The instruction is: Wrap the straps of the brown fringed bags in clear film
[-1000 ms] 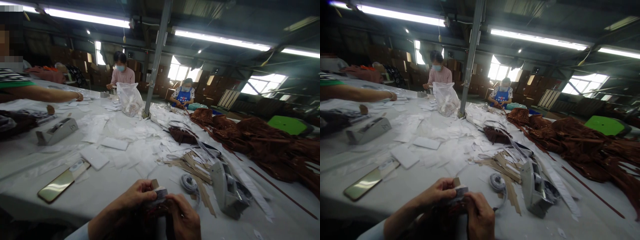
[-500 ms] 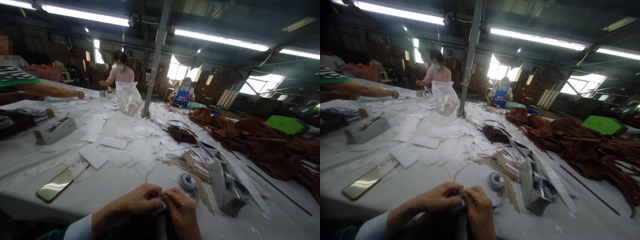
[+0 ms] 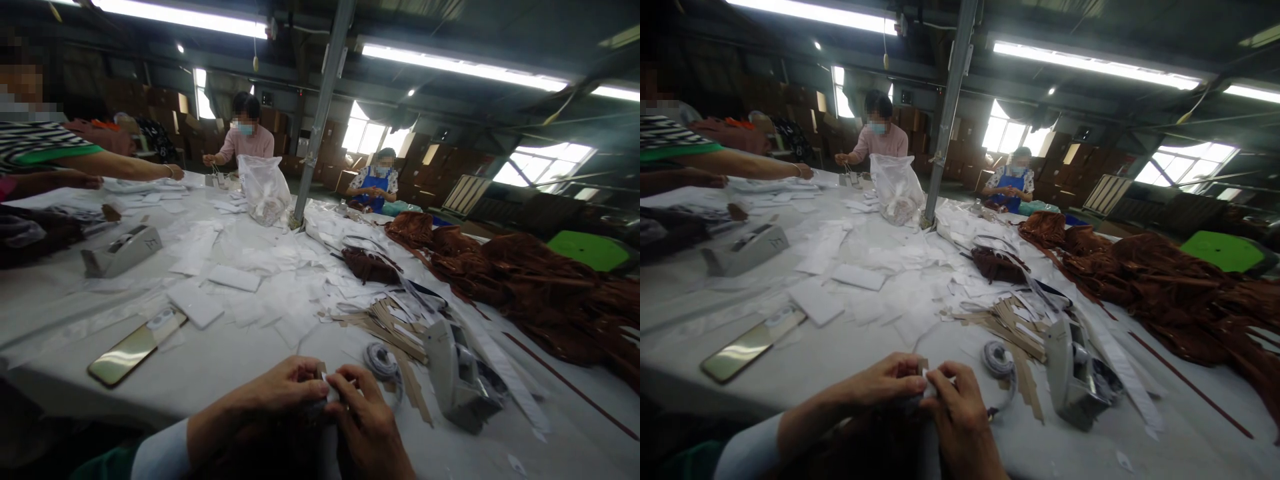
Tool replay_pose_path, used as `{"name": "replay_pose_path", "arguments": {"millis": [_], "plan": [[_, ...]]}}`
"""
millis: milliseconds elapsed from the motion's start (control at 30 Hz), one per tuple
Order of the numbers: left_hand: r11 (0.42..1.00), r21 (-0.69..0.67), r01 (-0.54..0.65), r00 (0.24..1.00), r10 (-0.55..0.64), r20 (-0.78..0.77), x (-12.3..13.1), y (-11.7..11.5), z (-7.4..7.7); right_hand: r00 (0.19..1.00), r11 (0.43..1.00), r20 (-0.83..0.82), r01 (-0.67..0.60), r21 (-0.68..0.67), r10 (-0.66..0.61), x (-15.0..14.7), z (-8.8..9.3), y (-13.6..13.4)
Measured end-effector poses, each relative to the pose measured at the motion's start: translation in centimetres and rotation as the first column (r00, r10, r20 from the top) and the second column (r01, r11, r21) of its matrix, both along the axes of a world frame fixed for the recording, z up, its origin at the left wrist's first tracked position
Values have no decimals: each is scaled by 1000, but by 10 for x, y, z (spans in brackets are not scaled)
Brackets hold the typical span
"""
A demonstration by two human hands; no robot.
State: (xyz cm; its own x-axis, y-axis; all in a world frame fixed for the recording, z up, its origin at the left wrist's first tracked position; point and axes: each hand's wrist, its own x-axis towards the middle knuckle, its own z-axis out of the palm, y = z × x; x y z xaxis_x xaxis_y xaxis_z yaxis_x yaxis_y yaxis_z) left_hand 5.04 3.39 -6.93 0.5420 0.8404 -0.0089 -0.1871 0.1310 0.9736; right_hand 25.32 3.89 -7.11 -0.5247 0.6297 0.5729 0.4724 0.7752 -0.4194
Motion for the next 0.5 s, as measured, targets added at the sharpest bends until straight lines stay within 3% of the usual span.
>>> {"name": "replay_pose_path", "arguments": {"millis": [67, 233, 367, 433, 500], "plan": [[1000, -4, -9, 1000, 9, -29, -1, -1, 0, 999, 999, 14, -50, -8, 50, -1, 7, 0], [976, 143, -162, 954, 192, -230, 3, 0, 1, 985, 991, 123, -118, -56, 124, -7, 21, 3], [959, 212, -186, 902, 253, -351, 11, 3, 1, 966, 985, 193, -170, -34, 174, -8, 15, 14], [928, 308, -207, 862, 322, -391, 14, 5, -1, 965, 973, 176, -213, 83, 196, -6, 3, 23], [895, 381, -232, 815, 393, -426, 15, 9, -3, 970, 931, 140, -231, 282, 199, -3, -12, 33]]}}
